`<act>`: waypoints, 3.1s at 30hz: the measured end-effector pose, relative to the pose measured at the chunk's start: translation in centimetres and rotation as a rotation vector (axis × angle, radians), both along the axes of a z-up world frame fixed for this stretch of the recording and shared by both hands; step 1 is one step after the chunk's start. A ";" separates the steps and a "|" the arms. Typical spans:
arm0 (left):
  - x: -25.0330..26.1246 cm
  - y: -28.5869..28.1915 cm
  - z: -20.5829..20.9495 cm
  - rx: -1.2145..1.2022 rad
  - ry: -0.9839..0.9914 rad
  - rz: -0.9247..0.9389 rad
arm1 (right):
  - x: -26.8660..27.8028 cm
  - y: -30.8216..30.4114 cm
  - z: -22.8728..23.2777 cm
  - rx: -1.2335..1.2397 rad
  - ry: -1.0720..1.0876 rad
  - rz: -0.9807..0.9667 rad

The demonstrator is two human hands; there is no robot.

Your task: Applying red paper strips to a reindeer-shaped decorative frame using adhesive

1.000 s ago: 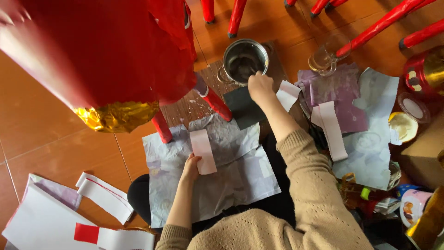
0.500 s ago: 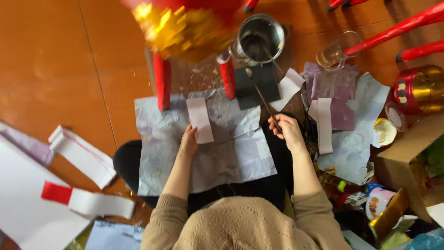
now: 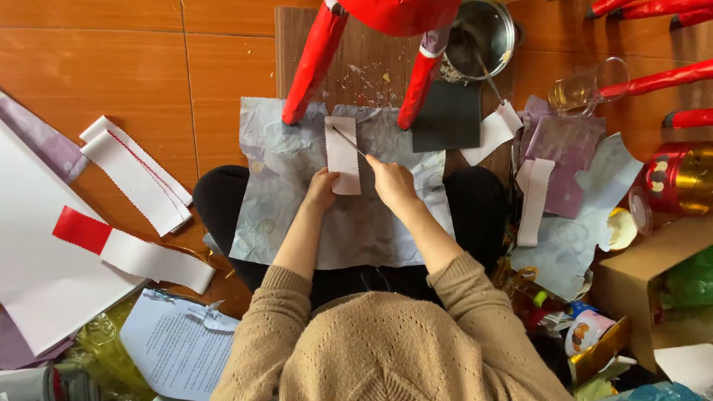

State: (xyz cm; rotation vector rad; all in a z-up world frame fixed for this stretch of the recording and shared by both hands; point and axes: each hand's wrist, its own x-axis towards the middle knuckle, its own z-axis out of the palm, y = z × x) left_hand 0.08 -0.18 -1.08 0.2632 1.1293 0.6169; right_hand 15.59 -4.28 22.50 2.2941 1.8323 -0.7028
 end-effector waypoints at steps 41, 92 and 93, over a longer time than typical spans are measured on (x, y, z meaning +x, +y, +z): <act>-0.3 1.6 8.5 -0.402 -0.104 -0.034 | -2.2 -4.5 -3.4 0.021 0.187 -0.240; 0.5 4.4 13.6 -0.171 -0.411 -0.008 | -0.6 -10.6 4.0 0.508 0.308 -0.316; 1.0 5.4 14.9 -0.159 -0.413 -0.009 | -1.3 -11.5 4.0 0.519 0.307 -0.313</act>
